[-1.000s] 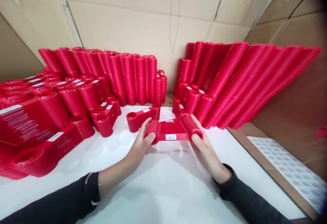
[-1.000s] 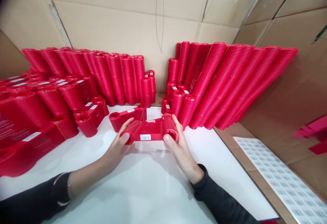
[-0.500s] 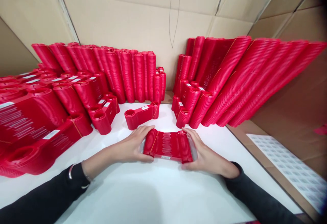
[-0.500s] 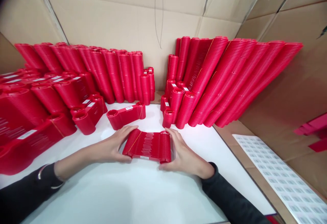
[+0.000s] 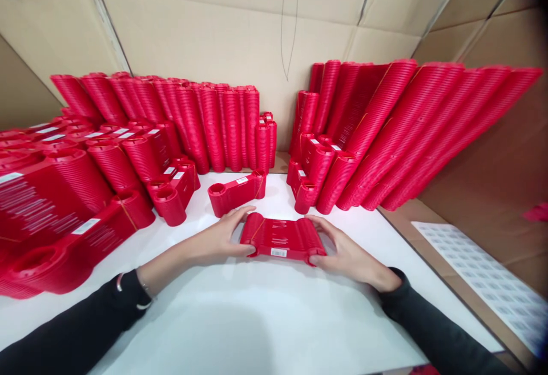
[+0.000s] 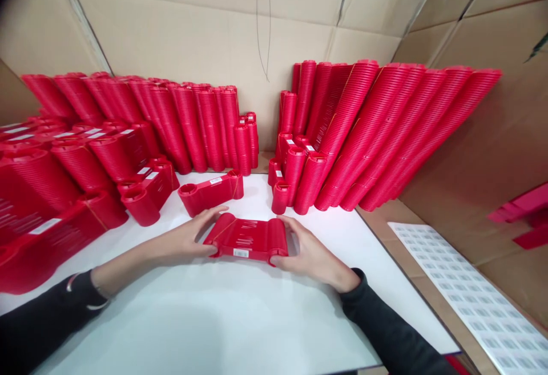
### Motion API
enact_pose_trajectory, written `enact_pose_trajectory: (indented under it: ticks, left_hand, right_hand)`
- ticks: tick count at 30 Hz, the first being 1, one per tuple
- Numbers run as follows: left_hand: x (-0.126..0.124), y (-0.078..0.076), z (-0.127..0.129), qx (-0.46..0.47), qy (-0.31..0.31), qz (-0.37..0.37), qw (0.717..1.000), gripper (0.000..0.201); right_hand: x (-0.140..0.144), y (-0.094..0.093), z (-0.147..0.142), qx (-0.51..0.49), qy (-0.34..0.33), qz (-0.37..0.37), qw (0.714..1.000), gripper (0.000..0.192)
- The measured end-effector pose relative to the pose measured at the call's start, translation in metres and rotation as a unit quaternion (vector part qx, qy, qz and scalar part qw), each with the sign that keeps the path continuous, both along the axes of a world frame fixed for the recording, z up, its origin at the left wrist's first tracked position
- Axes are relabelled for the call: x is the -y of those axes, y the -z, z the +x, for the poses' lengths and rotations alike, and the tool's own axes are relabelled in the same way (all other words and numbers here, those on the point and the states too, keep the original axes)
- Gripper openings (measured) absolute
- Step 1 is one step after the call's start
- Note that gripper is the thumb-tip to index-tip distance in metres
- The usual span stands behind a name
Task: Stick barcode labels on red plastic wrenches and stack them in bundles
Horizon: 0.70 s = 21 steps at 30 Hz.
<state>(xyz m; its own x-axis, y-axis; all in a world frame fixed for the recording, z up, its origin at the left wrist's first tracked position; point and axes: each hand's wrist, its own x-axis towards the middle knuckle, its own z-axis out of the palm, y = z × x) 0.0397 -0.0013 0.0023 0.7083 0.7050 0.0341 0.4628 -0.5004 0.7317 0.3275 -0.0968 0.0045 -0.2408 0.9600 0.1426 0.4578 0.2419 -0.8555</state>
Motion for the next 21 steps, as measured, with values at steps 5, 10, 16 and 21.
enact_pose_trajectory:
  ticks: [5,10,16,21]
  left_hand:
    - [-0.002,-0.004,0.001,0.021,0.006,-0.055,0.998,0.059]
    - [0.001,-0.009,0.004,0.023,0.017,-0.054,0.998,0.05]
    - [0.003,-0.013,0.005,0.016,0.016,-0.047,0.999,0.044]
    - [0.004,-0.014,0.006,0.015,0.02,-0.044,0.999,0.042]
  right_hand:
    - [0.002,-0.011,-0.009,-0.095,0.012,-0.056,0.994,0.04]
    - [0.003,-0.011,-0.009,-0.104,0.016,-0.077,0.991,0.039]
    - [0.004,-0.01,-0.008,-0.094,0.011,-0.085,0.992,0.042]
    - [0.003,-0.01,-0.008,-0.087,0.01,-0.084,0.993,0.043]
